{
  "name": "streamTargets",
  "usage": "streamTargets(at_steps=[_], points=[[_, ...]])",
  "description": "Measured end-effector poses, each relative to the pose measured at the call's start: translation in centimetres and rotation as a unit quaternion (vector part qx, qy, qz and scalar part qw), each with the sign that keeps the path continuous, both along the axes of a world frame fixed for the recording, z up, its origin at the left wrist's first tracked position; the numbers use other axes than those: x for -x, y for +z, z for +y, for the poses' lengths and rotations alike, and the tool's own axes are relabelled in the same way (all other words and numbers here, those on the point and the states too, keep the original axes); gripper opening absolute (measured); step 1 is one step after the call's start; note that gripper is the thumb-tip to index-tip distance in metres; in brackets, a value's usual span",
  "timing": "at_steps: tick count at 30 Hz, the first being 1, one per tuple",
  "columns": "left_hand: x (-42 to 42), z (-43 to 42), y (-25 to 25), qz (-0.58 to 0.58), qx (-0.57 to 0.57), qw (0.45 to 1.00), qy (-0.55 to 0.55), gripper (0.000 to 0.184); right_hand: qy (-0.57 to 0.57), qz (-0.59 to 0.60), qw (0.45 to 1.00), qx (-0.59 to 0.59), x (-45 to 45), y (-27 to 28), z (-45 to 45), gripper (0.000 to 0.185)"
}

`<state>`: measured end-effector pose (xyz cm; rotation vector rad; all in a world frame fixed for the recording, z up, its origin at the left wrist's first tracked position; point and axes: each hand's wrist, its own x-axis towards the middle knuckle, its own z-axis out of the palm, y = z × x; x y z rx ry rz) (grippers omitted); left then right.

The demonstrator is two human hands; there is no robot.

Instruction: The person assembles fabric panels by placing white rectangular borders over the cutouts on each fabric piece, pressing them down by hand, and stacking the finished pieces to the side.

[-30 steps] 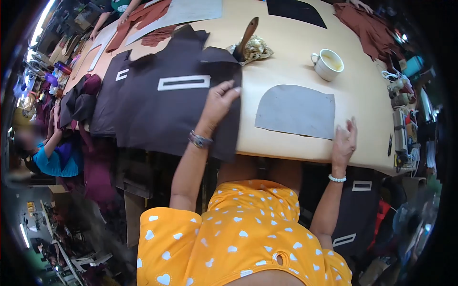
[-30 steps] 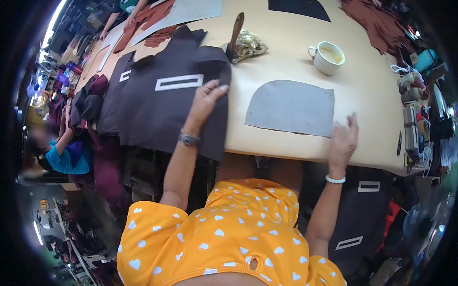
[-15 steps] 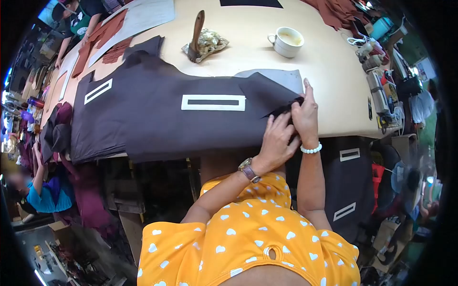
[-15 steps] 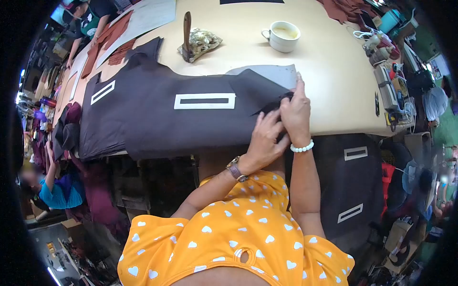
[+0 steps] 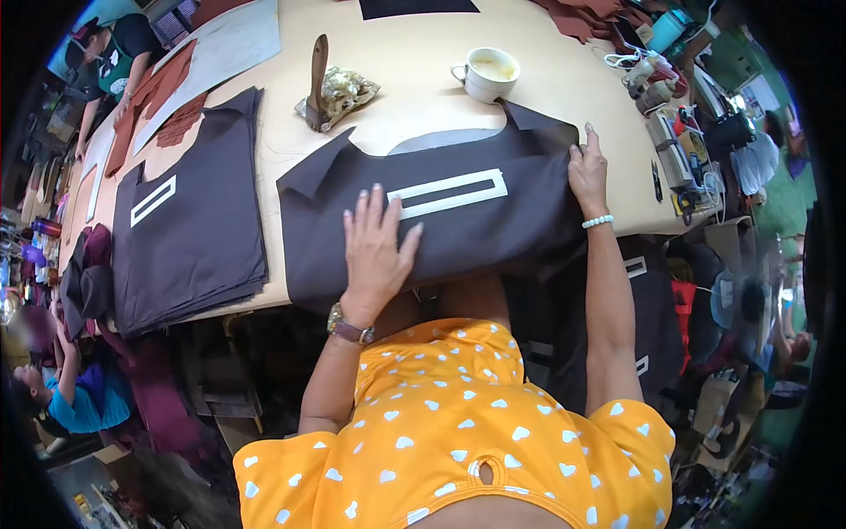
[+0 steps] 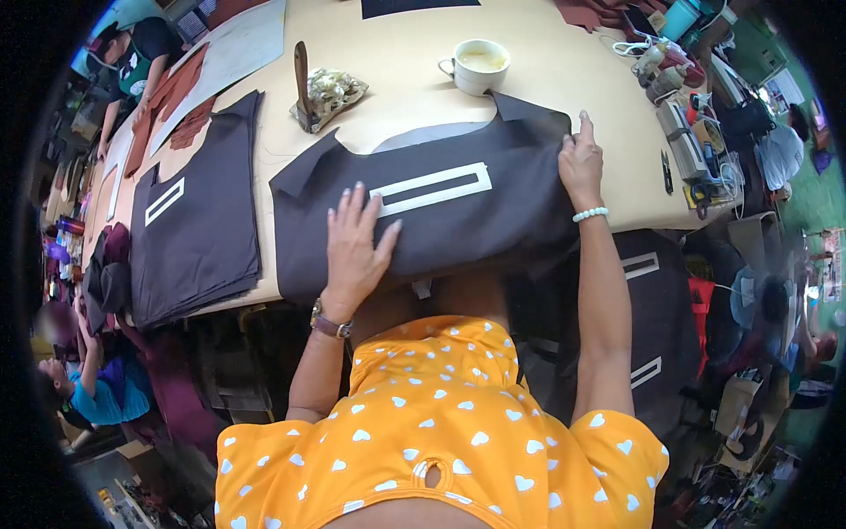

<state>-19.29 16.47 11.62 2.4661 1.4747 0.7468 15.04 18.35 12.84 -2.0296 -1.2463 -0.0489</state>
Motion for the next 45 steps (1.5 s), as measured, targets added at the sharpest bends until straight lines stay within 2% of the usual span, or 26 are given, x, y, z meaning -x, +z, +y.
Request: streamTargets(at_steps=[4,8,11,14,17,20,23,27,30,33,36,39,42,45], points=[[1.5,2.1,-0.4,0.050,0.008,0.998,0.035,0.050,-0.011,-0.004,1.000,0.013,-0.9,-0.7,1.0,0.050],[1.6,3.2,-0.5,0.077,0.008,0.996,0.037,0.049,-0.059,-0.141,0.979,0.135,-0.3,0.4,1.2,0.055],[1.6,3.1,-0.8,0.077,-0.009,0.996,0.041,0.049,-0.062,-0.219,0.959,0.170,-3.0,-0.7,1.5,0.059],[1.5,3.1,-0.8,0.059,-0.021,0.997,0.044,0.050,-0.077,-0.223,0.966,0.106,-3.7,0.2,2.2,0.057],[1.4,3.0,-0.5,0.051,-0.015,0.998,0.046,0.050,0.042,-0.217,0.971,-0.086,-2.1,2.4,4.8,0.050],[1.3,3.0,-0.3,0.050,-0.007,0.998,0.049,0.049,0.122,-0.274,0.954,0.010,0.8,4.8,7.9,0.051],[1.4,2.9,-0.2,0.052,0.008,0.997,0.053,0.049,0.143,-0.302,0.930,0.154,3.4,5.5,10.9,0.062],[1.5,3.0,-0.1,0.041,0.008,0.998,0.053,0.049,0.135,-0.301,0.914,0.237,4.7,5.2,13.5,0.074],[1.5,3.0,-0.2,0.034,0.008,0.998,0.052,0.049,0.130,-0.286,0.904,0.290,5.4,6.1,13.7,0.072],[1.5,3.0,-0.3,0.032,0.006,0.998,0.053,0.049,0.117,-0.300,0.943,0.079,4.6,5.9,12.8,0.047],[1.5,3.0,-0.3,0.034,0.001,0.998,0.054,0.049,0.110,-0.372,0.921,0.031,3.9,5.5,11.6,0.024],[1.5,3.1,-0.4,0.033,-0.004,0.998,0.052,0.048,0.107,-0.387,0.908,0.118,4.4,5.6,10.0,0.034],[1.5,3.0,-0.4,0.034,-0.007,0.998,0.053,0.048,0.122,-0.374,0.914,0.101,5.0,5.8,9.1,0.032],[1.6,3.0,-0.6,0.037,-0.014,0.998,0.052,0.048,0.200,-0.331,0.913,0.130,6.1,6.4,6.9,0.030]])
